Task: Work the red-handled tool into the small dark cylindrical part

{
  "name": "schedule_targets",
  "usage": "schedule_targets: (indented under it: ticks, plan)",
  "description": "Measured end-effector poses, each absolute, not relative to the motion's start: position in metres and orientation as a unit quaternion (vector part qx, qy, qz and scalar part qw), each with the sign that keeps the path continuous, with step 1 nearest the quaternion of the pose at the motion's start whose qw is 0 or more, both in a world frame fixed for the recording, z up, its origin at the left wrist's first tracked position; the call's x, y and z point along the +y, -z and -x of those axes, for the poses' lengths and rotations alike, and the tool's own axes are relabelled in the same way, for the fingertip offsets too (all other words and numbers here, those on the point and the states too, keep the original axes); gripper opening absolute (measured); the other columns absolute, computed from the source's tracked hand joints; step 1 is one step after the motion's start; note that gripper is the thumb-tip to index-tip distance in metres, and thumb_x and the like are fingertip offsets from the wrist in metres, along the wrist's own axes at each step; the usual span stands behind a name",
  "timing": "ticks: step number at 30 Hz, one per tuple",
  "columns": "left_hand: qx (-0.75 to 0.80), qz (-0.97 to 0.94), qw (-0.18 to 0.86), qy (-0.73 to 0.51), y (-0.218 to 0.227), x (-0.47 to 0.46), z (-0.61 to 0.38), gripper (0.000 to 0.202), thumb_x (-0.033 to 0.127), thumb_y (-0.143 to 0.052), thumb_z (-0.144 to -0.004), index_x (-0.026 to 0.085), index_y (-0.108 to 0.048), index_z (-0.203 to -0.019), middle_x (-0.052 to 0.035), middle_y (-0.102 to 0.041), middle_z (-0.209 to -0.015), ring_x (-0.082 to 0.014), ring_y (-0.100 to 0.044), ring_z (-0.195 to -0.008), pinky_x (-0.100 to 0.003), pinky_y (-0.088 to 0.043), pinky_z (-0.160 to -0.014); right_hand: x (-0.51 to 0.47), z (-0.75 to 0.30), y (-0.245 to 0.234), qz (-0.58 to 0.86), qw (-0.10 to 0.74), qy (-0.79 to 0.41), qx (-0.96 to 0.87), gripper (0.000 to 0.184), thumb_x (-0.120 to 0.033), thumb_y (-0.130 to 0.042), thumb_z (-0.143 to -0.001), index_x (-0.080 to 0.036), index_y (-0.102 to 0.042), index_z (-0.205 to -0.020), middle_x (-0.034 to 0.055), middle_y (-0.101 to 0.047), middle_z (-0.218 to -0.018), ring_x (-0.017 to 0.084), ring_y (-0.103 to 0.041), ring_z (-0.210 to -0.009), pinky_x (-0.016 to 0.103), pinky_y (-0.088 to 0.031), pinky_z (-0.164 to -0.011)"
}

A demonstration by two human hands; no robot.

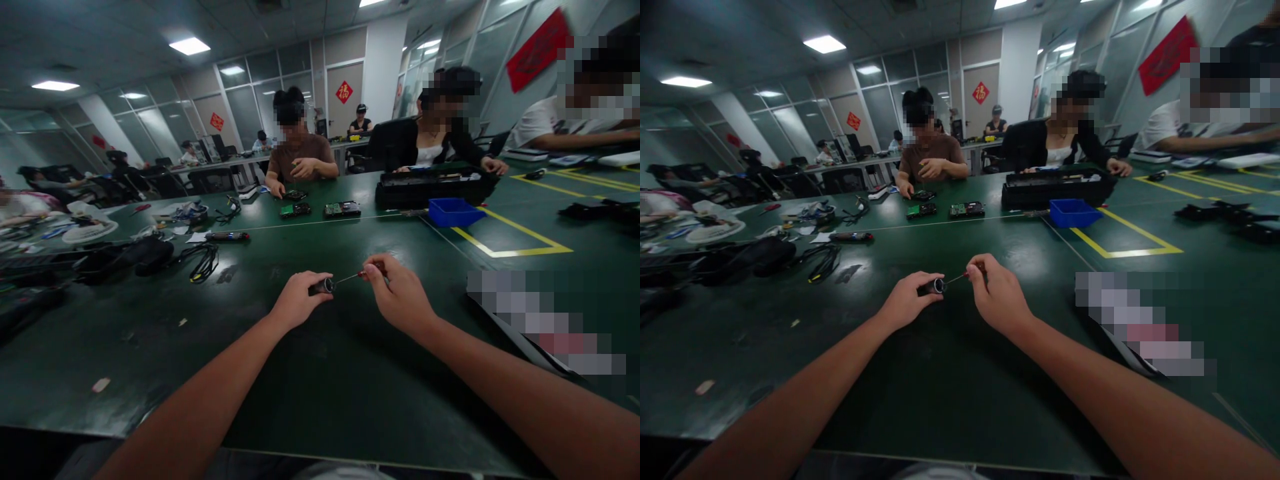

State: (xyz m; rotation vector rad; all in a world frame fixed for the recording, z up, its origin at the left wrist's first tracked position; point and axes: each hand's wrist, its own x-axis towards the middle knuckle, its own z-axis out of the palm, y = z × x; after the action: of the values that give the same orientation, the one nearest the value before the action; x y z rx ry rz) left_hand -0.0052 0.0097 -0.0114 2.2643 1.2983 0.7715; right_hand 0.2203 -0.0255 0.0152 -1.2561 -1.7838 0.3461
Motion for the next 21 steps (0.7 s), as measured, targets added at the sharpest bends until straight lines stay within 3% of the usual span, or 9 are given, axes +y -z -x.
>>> schedule_targets:
  ticks: [9, 14, 17, 21]
  plan:
    - [0.499, -0.738, 0.284, -0.354, 0.010, 0.012, 0.004, 0.037, 0.021, -0.074, -0.081, 0.020, -0.064, -0.117, -0.0059, -0.068, -0.112, -0.0206, -0.064, -0.101, -0.037, -0.049, -0.094, -0.024, -0.222, -0.019, 0.515, 0.468, -0.133, -0.706, 0.022, -0.037, -0.043, -0.099, -0.021, -0.059, -0.097, 0.0076, -0.072, -0.086, 0.023, -0.069, -0.079, 0.036, -0.049, -0.070]
    - [0.494, -0.706, 0.325, -0.391, 0.007, 0.013, 0.006, 0.038, 0.025, -0.059, -0.092, 0.021, -0.053, -0.129, -0.0067, -0.066, -0.118, -0.0185, -0.062, -0.106, -0.035, -0.047, -0.097, -0.026, -0.223, -0.020, 0.513, 0.470, -0.143, -0.704, 0.023, -0.037, -0.043, -0.099, -0.021, -0.059, -0.097, 0.0074, -0.073, -0.087, 0.023, -0.069, -0.081, 0.036, -0.049, -0.070]
    - [0.524, -0.707, 0.315, -0.355, -0.001, 0.007, 0.004, 0.036, 0.037, -0.053, -0.095, 0.020, -0.051, -0.127, -0.0060, -0.066, -0.106, -0.0186, -0.062, -0.093, -0.034, -0.049, -0.084, -0.026, -0.223, -0.021, 0.508, 0.478, -0.141, -0.703, 0.022, -0.037, -0.044, -0.099, -0.022, -0.059, -0.097, 0.0066, -0.073, -0.086, 0.023, -0.070, -0.081, 0.035, -0.049, -0.070]
    - [0.529, -0.754, 0.269, -0.284, -0.009, -0.004, -0.003, 0.033, 0.048, -0.058, -0.091, 0.021, -0.059, -0.109, -0.0030, -0.065, -0.092, -0.0185, -0.060, -0.078, -0.032, -0.046, -0.069, -0.026, -0.224, -0.021, 0.507, 0.486, -0.126, -0.700, 0.021, -0.036, -0.045, -0.099, -0.022, -0.060, -0.097, 0.0060, -0.072, -0.085, 0.022, -0.069, -0.080, 0.034, -0.049, -0.070]
